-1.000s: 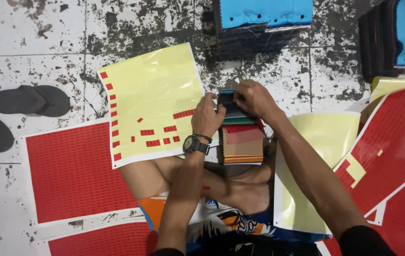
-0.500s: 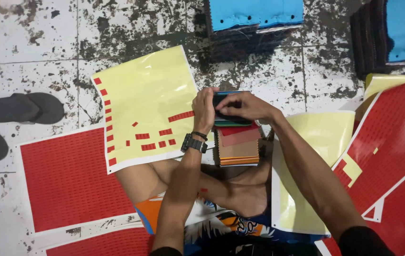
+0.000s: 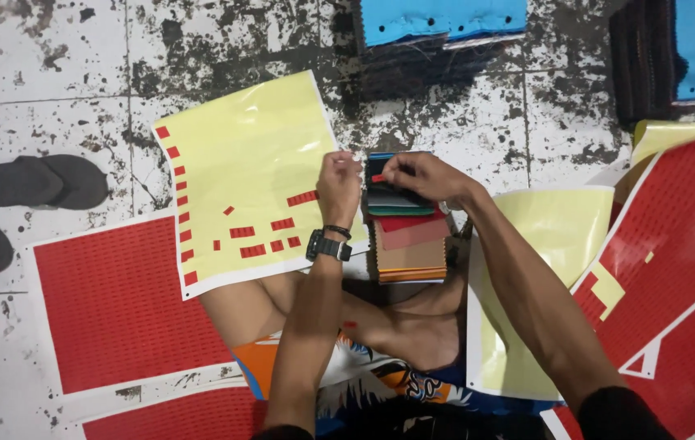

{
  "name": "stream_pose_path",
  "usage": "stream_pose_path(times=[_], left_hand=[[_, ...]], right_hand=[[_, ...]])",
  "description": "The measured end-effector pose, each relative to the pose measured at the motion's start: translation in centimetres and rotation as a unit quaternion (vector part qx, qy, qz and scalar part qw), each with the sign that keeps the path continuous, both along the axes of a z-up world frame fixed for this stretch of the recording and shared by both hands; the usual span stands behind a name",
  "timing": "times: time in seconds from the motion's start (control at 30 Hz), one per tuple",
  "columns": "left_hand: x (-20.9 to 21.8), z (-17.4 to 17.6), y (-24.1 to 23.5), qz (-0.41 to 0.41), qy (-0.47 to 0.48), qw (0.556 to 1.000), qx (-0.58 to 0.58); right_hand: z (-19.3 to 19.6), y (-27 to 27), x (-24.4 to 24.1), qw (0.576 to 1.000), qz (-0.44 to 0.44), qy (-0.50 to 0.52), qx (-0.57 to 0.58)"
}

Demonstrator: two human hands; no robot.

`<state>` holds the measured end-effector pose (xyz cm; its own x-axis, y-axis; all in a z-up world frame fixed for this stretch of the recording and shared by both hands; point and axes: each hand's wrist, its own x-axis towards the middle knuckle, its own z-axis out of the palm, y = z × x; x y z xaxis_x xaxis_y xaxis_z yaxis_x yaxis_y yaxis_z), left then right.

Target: The person sits on the floor and assembles notebooks by peeling red adhesive strips from a yellow backing sheet and applying them to the spine of a blue notebook cover. The person handles multiple notebook covers and adhesive sheets, stacking the finished items.

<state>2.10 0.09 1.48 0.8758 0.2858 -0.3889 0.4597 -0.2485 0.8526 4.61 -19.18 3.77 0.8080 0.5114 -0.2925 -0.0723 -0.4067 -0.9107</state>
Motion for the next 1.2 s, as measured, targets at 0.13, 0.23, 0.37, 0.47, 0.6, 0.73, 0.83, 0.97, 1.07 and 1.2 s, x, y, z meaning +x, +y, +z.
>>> stream_pose_path(times=[0.13, 0.23, 0.37, 0.47, 0.6, 0.73, 0.83, 0.97, 1.07, 1.2], left_hand=[[-0.9, -2.1, -0.1, -0.110, 0.026, 0.991, 0.077], [-1.1, -1.2, -0.2, -0.138, 0.021, 0.985, 0.105], [-1.5, 0.1, -0.3, -0.152, -0.004, 0.975, 0.161], [-1.8, -0.2, -0.4, -0.167, -0.030, 0.965, 0.201], [-2.1, -0.1, -0.4, -0.203, -0.128, 0.931, 0.276], [-1.9, -2.9, -0.5, -0.235, -0.171, 0.904, 0.315], [-2.2, -2.3, -0.6, -0.230, -0.181, 0.878, 0.380], [-2.3, -2.4, -0.9, -0.221, -0.192, 0.866, 0.405], [-2.1, -2.9, -0.8, -0.234, -0.204, 0.877, 0.367], [-2.1, -2.7, -0.6, -0.226, -0.182, 0.913, 0.286]], right_hand=[[-2.7, 0.4, 0.9, 0.995, -0.011, -0.066, -0.078], [-5.0, 0.9, 1.5, 0.985, -0.025, -0.112, -0.132], [-7.0, 1.1, 1.7, 0.972, -0.049, -0.106, -0.206], [-8.2, 1.0, 1.7, 0.964, -0.060, -0.101, -0.237], [-8.3, 1.2, 1.5, 0.959, -0.061, -0.102, -0.257], [-7.5, 2.2, 1.4, 0.949, -0.065, -0.105, -0.291], [-5.8, 2.4, 1.1, 0.928, -0.075, -0.109, -0.348], [-4.7, 0.7, 1.3, 0.912, -0.047, -0.205, -0.351], [-5.0, 0.0, 1.8, 0.912, -0.033, -0.227, -0.341], [-6.5, -0.2, 2.3, 0.911, -0.029, -0.235, -0.338]])
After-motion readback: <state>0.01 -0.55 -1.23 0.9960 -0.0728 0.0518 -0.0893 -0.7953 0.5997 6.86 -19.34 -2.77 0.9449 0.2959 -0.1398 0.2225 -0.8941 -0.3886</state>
